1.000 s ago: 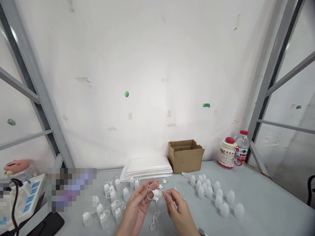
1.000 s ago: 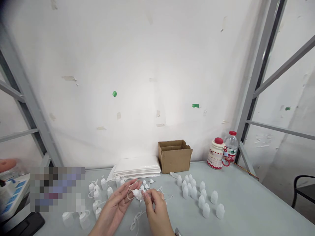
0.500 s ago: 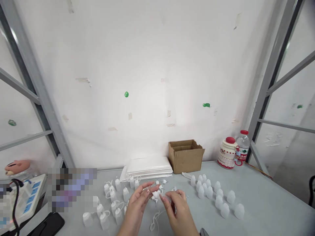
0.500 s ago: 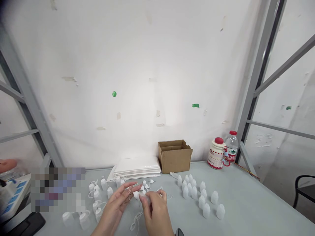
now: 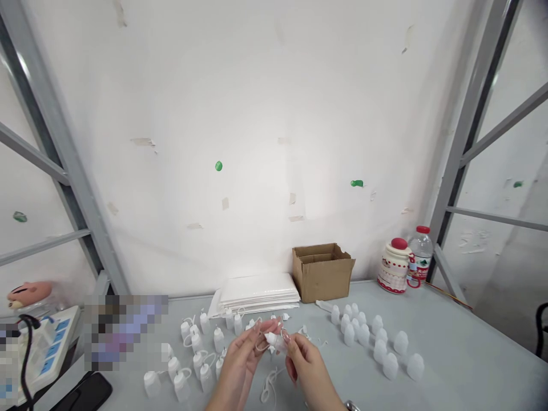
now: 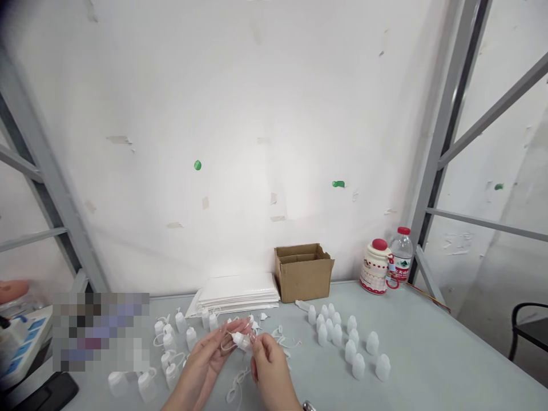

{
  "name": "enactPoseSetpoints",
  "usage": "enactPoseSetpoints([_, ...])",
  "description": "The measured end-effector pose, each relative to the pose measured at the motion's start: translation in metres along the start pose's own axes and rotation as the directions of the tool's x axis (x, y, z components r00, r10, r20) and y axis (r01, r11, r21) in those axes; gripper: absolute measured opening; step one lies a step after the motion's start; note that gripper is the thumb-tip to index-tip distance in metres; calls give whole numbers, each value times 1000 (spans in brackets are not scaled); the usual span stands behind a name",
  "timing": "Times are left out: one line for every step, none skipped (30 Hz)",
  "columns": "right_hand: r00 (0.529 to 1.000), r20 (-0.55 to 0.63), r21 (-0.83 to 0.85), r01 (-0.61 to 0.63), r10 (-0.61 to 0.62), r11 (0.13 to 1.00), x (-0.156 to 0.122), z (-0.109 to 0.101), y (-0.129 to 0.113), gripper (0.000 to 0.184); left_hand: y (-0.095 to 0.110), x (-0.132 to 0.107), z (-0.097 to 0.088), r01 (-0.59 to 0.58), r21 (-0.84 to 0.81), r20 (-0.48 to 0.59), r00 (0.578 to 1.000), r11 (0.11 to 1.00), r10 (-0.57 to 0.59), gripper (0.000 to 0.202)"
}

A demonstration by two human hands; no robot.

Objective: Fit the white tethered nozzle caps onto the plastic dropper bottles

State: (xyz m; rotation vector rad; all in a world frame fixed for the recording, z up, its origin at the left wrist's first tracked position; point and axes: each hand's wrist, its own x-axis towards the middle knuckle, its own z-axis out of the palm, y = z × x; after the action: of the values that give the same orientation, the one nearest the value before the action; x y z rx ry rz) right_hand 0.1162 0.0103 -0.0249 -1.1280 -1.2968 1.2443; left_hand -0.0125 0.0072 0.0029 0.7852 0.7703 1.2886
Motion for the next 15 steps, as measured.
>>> enactPoseSetpoints([1000, -3, 7, 1, -1, 1000, 0, 0, 0, 55, -1, -1, 0, -1, 19, -7, 1000, 1000, 2, 33])
enactPoseSetpoints([1000, -6, 12, 0, 0, 1000, 0, 1, 1, 56, -2, -1, 1, -4, 34, -13, 1000, 999, 5, 31])
enactPoseSetpoints([1000, -7, 15, -1, 1, 1000, 0, 1, 2, 56, -3, -2, 1, -9, 44, -18, 1000, 999, 10, 30])
enactPoseSetpoints([1000, -7, 17, -1, 1, 1000, 0, 2, 2, 57, -4, -2, 1, -17, 50, -24, 1000, 999, 19, 29])
enactPoseSetpoints([1000, 0, 20, -1, 1, 1000, 0, 3, 3, 57, -5, -2, 2, -28, 59, -31, 999, 998, 30, 29])
enactPoseSetpoints([1000, 14, 25, 0, 0, 1000, 0, 3, 4, 58, -6, -2, 3, -41, 78, -38, 998, 996, 44, 30])
enactPoseSetpoints([999, 35, 32, 0, -1, 999, 0, 4, 5, 58, -6, -1, 5, -57, 109, -45, 997, 992, 62, 30])
enactPoseSetpoints([998, 59, 39, 2, -4, 999, 0, 5, 5, 59, -6, -1, 7, -75, 154, -48, 995, 985, 83, 30])
enactPoseSetpoints([996, 85, 45, 3, -7, 999, 0, 5, 5, 59, -6, -2, 9, -93, 207, -50, 993, 974, 106, 29])
enactPoseSetpoints([994, 111, 48, 4, -9, 999, -1, 5, 5, 59, -5, -3, 12, -108, 261, -47, 991, 959, 125, 29])
enactPoseSetpoints([991, 134, 47, 7, -13, 999, -2, 5, 6, 59, -4, -6, 14, -119, 313, -46, 989, 942, 141, 28])
enactPoseSetpoints([988, 150, 39, 18, -24, 999, -3, 4, 6, 59, -2, -11, 14, -126, 365, -54, 986, 922, 156, 27])
enactPoseSetpoints([986, 160, 27, 34, -38, 999, -4, 4, 7, 59, 1, -17, 13, -123, 412, -61, 985, 903, 162, 26])
enactPoseSetpoints([985, 164, 14, 52, -53, 999, -4, 3, 8, 58, 5, -25, 10, -124, 472, -98, 976, 873, 192, 23])
enactPoseSetpoints([984, 162, 0, 69, -68, 998, -5, 2, 9, 57, 8, -34, 3, -117, 548, -148, 961, 828, 234, 22])
